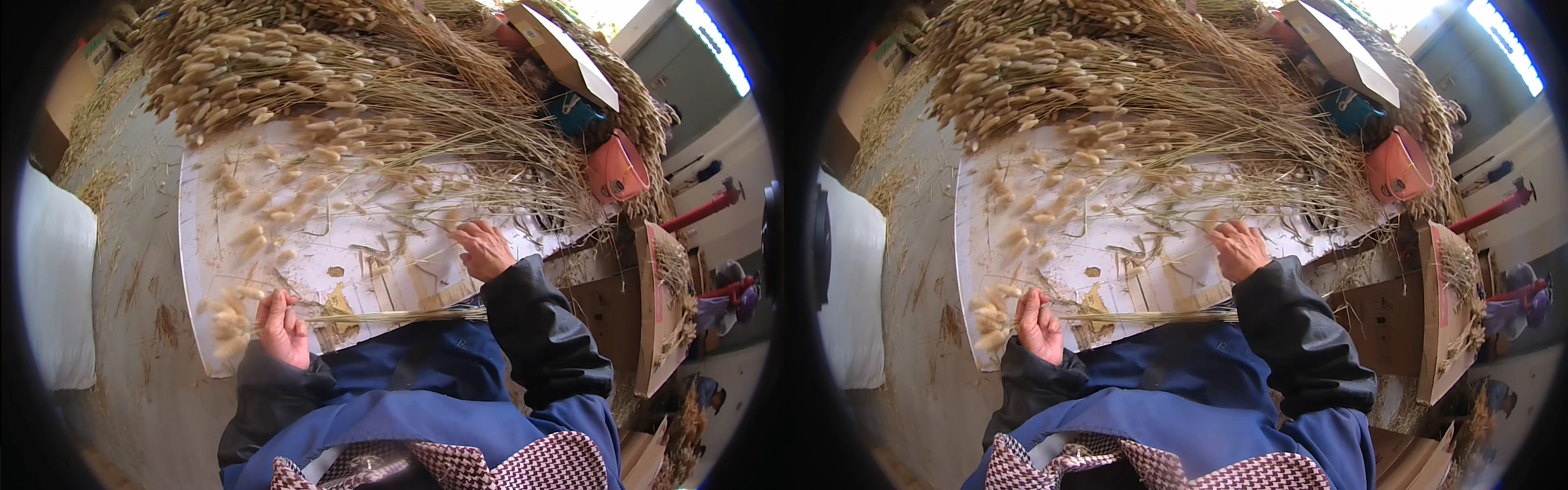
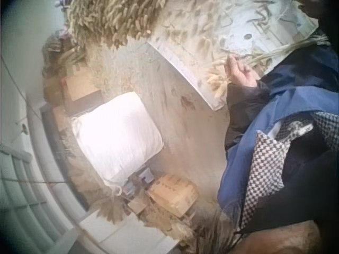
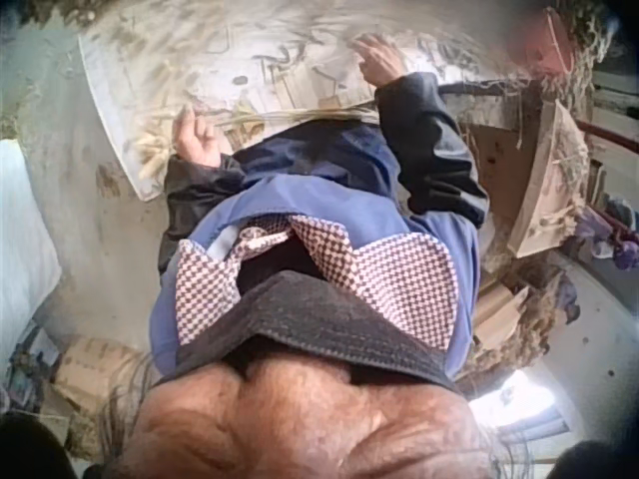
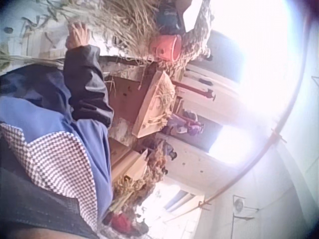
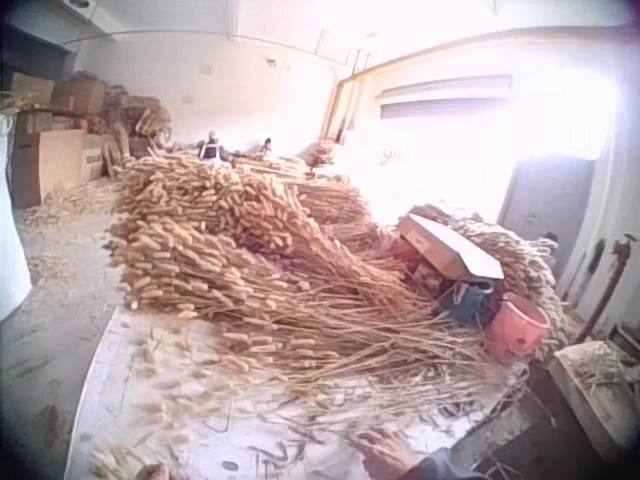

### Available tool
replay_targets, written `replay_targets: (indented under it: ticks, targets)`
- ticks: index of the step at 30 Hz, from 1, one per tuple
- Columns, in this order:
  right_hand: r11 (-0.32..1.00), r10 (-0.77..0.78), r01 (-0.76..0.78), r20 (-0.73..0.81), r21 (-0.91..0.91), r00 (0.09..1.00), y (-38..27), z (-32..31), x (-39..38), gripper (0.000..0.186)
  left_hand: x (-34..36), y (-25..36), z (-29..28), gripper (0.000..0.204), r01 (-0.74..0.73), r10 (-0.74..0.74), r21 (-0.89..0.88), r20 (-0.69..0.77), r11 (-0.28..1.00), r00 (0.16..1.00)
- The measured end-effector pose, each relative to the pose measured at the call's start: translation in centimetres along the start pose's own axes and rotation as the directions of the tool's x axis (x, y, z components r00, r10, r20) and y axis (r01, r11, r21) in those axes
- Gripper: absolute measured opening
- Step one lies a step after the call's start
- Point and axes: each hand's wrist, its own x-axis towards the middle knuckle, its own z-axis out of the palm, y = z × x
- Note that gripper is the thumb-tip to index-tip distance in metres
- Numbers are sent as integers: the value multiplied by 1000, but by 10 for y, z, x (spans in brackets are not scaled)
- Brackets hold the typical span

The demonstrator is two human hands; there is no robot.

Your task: The person strips fluffy seed heads from dried plant stalks by hand and gathers the cleaned stalks into a bundle. The person repeatedly pulls the seed heads off the stems and places the stripped stalks together on the table.

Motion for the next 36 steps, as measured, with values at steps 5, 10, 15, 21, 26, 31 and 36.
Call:
replay_targets:
  ticks: [5,10,15,21,26,31,36]
  targets:
    - [969,-82,132,-233,207,969,-5,-14,38,28,-8,3,-3,5,-21,23,73,-22,997,1000]
    - [997,-66,64,-62,-40,996,-11,19,85,18,-13,6,0,7,7,-7,22,16,1000,1000]
    - [989,-149,149,-63,-1,987,-22,14,95,10,-9,10,1,7,74,-74,-1,37,997,997]
    - [998,-56,62,-199,22,978,-10,-24,76,13,-3,12,4,9,107,-106,-4,49,994,993]
    - [946,21,30,152,-323,988,-15,-10,63,13,-1,12,4,7,101,-100,-15,80,995,992]
    - [957,-124,175,218,-231,968,-69,8,84,14,-5,13,5,6,86,-86,2,94,996,992]
    - [945,-323,308,183,105,929,-136,8,103,12,-12,14,10,9,73,-75,32,68,997,995]
